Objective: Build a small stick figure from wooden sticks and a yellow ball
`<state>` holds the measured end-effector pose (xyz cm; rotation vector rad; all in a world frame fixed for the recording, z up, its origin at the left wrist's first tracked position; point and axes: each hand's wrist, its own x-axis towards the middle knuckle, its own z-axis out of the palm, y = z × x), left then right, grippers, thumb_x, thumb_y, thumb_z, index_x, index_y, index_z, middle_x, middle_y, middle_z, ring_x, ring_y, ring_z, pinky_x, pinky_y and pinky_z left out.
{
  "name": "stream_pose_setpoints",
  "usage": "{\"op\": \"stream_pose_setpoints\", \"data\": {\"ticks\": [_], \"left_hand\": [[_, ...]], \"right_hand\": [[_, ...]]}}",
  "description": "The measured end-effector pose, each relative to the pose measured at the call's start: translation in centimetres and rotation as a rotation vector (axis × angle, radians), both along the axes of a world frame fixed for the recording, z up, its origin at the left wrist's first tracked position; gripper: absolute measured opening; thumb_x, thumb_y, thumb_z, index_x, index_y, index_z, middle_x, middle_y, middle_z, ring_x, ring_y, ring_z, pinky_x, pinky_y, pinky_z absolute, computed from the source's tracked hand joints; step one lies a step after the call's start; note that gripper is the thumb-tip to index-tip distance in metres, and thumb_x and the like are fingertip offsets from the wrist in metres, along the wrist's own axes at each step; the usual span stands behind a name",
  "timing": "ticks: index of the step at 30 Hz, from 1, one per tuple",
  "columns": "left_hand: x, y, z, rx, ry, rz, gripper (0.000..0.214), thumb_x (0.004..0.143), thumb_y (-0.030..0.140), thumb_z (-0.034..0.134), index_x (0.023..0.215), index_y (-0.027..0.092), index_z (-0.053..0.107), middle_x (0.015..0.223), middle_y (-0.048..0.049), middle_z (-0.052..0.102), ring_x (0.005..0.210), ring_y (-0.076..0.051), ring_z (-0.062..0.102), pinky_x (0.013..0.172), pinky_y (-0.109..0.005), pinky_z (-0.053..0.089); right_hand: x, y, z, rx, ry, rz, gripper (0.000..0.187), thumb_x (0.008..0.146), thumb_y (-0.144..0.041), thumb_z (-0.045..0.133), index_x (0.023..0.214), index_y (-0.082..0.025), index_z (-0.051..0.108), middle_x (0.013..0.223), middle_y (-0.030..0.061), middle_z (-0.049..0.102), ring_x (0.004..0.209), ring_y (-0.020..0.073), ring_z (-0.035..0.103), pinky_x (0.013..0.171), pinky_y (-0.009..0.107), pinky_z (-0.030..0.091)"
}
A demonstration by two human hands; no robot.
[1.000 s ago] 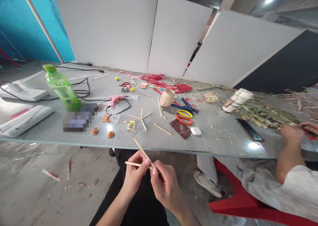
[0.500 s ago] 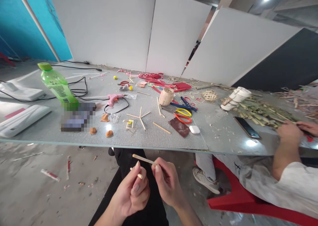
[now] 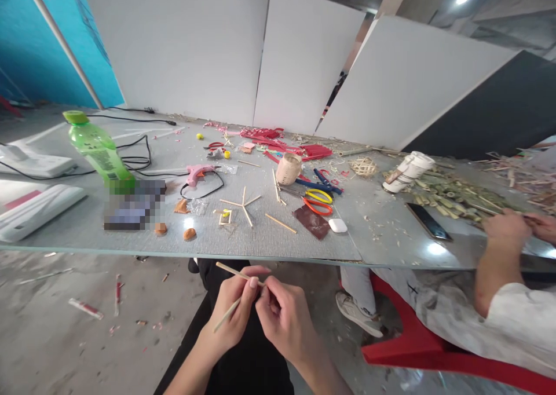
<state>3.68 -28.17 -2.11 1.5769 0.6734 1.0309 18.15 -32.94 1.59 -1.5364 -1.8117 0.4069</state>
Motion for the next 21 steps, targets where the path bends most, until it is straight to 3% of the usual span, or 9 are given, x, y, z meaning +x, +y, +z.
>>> {"op": "stream_pose_setpoints", "data": {"ticks": [3,5,8,11,17,21], "left_hand": [[0.4,0.1,-0.1,-0.067,-0.023,0.077,0.043,0.108,0.045,0.044,0.083,0.016,0.063,0.074,-0.0024,0.059,0.065,-0.012,0.050,0.063,-0.025,0.038],[0.7,0.1,-0.2,-0.226,-0.101,0.060,0.050,0.106,0.053,0.046,0.072,0.016,0.053,0.064,0.0011,0.047,0.059,-0.010,0.039,0.056,-0.024,0.031],[0.9,0.1,0.0,-0.554,-0.295,-0.125,0.058,0.096,0.066,0.056,0.066,0.017,0.048,0.057,0.0045,0.037,0.051,-0.007,0.026,0.049,-0.023,0.020],[0.9,0.2,0.5,-0.789,-0.411,-0.276,0.058,0.086,0.065,0.069,0.062,0.018,0.046,0.050,0.0080,0.030,0.045,-0.004,0.017,0.045,-0.022,0.011],[1.1,0.6,0.3,-0.952,-0.429,-0.418,0.058,0.081,0.056,0.076,0.054,0.018,0.042,0.043,0.0088,0.029,0.038,-0.001,0.013,0.040,-0.021,0.004],[1.2,0.7,0.0,-0.979,-0.434,-0.440,0.057,0.080,0.052,0.077,0.054,0.018,0.041,0.043,0.0089,0.029,0.038,-0.001,0.014,0.040,-0.021,0.004]], "right_hand": [[-0.2,-0.1,0.1,0.036,-0.028,0.024,0.028,0.094,-0.018,0.047,0.070,-0.025,0.033,0.057,-0.0076,0.035,0.047,0.0099,0.037,0.050,0.025,0.028],[-0.2,-0.2,0.2,0.046,-0.021,0.059,0.030,0.093,-0.017,0.047,0.070,-0.025,0.029,0.058,-0.0077,0.033,0.048,0.0097,0.036,0.050,0.025,0.027],[-0.2,-0.3,0.4,0.022,0.021,0.135,0.029,0.095,-0.020,0.047,0.070,-0.024,0.032,0.059,-0.0071,0.034,0.049,0.0099,0.037,0.052,0.024,0.028],[-0.2,-0.5,0.7,-0.018,0.074,0.166,0.030,0.099,-0.026,0.043,0.070,-0.024,0.036,0.060,-0.0058,0.037,0.052,0.0107,0.039,0.053,0.025,0.030],[0.3,-0.7,1.6,-0.142,0.097,0.258,0.033,0.099,-0.027,0.041,0.068,-0.024,0.031,0.058,-0.0068,0.030,0.050,0.0104,0.033,0.054,0.026,0.027],[1.1,-0.6,1.9,-0.163,0.058,0.308,0.030,0.097,-0.023,0.045,0.070,-0.024,0.032,0.059,-0.0073,0.030,0.052,0.0100,0.034,0.056,0.026,0.027]]}}
